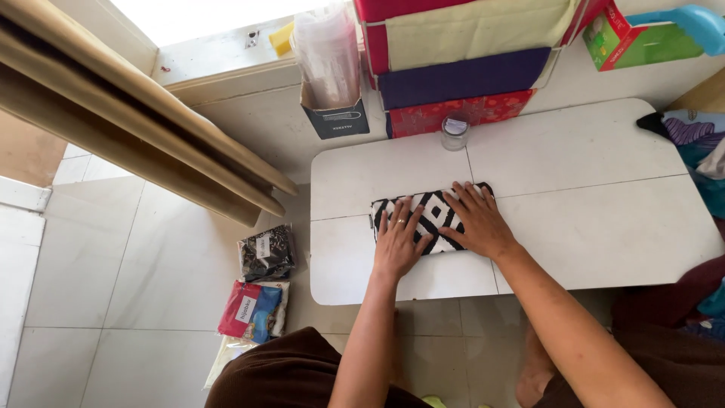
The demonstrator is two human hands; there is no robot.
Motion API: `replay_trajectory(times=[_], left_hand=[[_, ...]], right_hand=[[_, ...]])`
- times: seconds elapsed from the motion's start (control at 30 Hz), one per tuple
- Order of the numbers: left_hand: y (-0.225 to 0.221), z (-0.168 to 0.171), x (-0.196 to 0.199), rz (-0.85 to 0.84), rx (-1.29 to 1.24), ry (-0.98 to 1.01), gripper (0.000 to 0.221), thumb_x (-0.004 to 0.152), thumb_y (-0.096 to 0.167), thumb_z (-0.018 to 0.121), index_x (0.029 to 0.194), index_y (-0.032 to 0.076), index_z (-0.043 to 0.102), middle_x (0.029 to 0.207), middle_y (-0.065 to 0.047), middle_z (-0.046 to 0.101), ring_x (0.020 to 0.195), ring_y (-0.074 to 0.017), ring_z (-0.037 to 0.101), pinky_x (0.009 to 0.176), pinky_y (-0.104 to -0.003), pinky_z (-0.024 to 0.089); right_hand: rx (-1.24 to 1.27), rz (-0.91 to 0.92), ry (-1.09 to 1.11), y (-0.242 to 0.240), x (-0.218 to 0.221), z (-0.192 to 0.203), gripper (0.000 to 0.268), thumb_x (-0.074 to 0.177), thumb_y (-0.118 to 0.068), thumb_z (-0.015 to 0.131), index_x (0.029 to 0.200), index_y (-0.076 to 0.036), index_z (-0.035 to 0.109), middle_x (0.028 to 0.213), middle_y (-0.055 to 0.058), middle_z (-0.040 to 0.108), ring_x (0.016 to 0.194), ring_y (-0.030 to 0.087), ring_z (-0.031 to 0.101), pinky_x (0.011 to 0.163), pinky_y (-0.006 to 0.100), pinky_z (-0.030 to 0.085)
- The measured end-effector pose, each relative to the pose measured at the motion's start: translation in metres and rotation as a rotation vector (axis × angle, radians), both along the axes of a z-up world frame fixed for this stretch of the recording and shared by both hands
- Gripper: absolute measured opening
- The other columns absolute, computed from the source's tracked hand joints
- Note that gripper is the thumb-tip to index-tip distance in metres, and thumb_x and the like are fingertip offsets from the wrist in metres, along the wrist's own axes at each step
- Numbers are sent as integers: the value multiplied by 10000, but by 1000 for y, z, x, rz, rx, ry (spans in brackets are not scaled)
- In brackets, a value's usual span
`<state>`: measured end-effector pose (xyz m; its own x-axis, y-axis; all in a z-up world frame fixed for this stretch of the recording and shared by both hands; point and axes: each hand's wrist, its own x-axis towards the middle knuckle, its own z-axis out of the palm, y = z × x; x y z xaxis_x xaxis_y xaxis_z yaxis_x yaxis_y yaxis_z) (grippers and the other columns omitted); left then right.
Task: The person lint-rolls a patterned cloth, folds it neatly, places it into a clear plastic bag, and applies a small label to the package.
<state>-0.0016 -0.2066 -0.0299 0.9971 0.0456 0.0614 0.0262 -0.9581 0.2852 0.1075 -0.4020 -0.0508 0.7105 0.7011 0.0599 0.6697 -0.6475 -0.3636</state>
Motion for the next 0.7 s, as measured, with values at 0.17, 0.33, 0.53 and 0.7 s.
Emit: replay_trajectory(times=[0.17,0.33,0.53,0.7], left_hand=[[23,14,-2,63,26,227,960,880,854,346,1611,232,326,1702,-124,230,1584,-298,162,1267,-561,86],[97,12,6,-173,222,231,1048,850,839,455,1644,208,192,1703,-183,194,1577,-346,181,1244,-617,205],[179,46,5,-426,610,301,806,839,483,753,1515,267,371,1537,-59,450,1429,-227,449,1100,-436,470],[177,72,9,-288,305,374,491,951,402,667,1376,178,567,1394,-48,603,1169,-251,649,978,-432,555]], right_hand=[[-102,3,-31,-6,-1,-5,766,982,-667,473,1598,-230,347,1687,125,270,1557,353,225,1268,565,95],[-120,16,-2,-29,24,14,777,984,-693,448,1569,-185,385,1605,111,431,1540,308,305,1288,552,96],[444,-173,-1046,-92,117,109,287,985,-501,640,1086,-238,700,985,-23,647,899,205,601,913,424,431],[-191,-355,-1197,-129,147,244,298,958,-406,677,1081,-136,648,961,48,633,878,220,609,733,348,483]])
